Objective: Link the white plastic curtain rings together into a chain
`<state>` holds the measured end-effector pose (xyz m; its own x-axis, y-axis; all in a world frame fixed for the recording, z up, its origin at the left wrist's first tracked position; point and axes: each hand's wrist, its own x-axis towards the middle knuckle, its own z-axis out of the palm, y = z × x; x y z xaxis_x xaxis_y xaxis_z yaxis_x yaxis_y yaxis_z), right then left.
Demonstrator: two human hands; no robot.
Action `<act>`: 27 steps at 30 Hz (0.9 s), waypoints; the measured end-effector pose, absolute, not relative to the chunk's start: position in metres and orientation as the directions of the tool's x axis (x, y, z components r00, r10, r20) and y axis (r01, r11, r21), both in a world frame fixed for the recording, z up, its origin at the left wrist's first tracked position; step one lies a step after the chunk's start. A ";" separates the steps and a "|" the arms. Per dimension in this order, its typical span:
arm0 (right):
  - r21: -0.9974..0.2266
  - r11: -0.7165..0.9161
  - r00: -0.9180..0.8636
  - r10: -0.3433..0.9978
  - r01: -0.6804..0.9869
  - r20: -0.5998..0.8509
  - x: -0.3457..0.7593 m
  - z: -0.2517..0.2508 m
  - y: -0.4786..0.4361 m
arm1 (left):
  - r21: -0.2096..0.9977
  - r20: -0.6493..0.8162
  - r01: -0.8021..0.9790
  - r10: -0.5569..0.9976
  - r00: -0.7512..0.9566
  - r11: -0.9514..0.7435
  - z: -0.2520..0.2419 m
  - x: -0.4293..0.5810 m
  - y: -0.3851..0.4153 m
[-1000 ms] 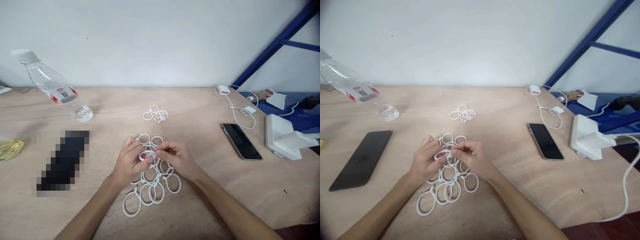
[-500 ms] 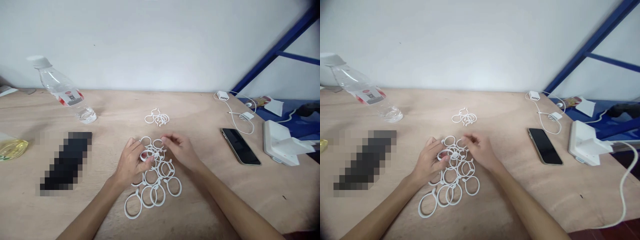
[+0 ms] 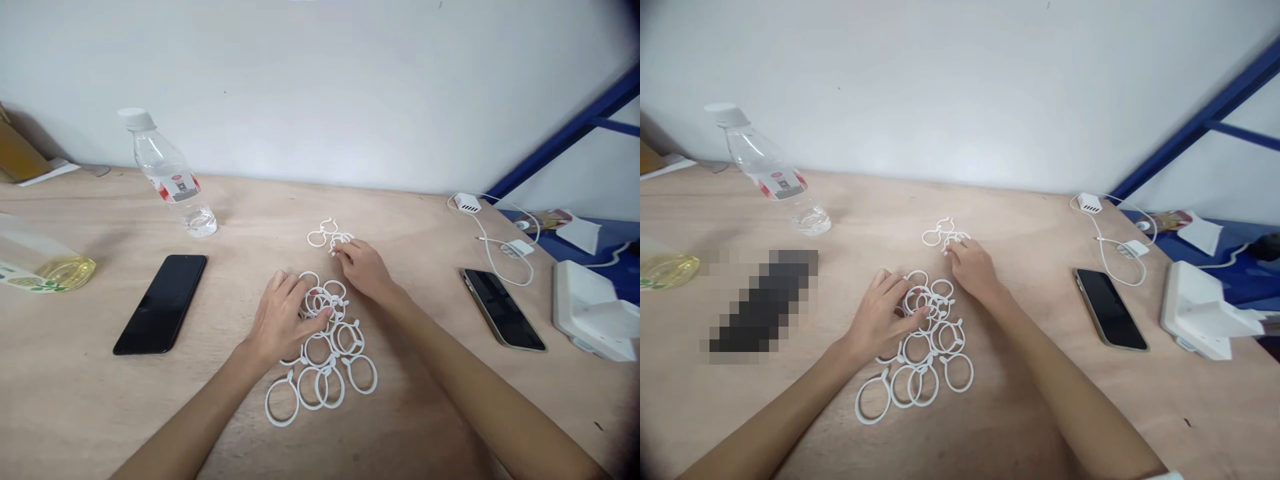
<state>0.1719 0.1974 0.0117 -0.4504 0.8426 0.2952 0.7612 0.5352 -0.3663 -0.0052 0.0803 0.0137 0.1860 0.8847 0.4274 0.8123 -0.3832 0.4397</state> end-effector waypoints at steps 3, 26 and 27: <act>-0.404 0.556 -0.446 0.829 0.727 0.338 0.177 0.007 0.192 | 0.448 0.417 0.812 0.891 0.179 -0.373 0.013 -0.005 0.080; -0.782 0.340 -0.257 0.937 0.522 0.237 0.185 0.004 0.170 | 0.449 0.441 0.804 0.879 0.179 -0.390 0.013 -0.006 0.080; -0.872 0.256 -0.204 0.961 0.417 0.185 0.186 0.005 0.169 | 0.451 0.443 0.802 0.878 0.179 -0.391 0.013 -0.006 0.080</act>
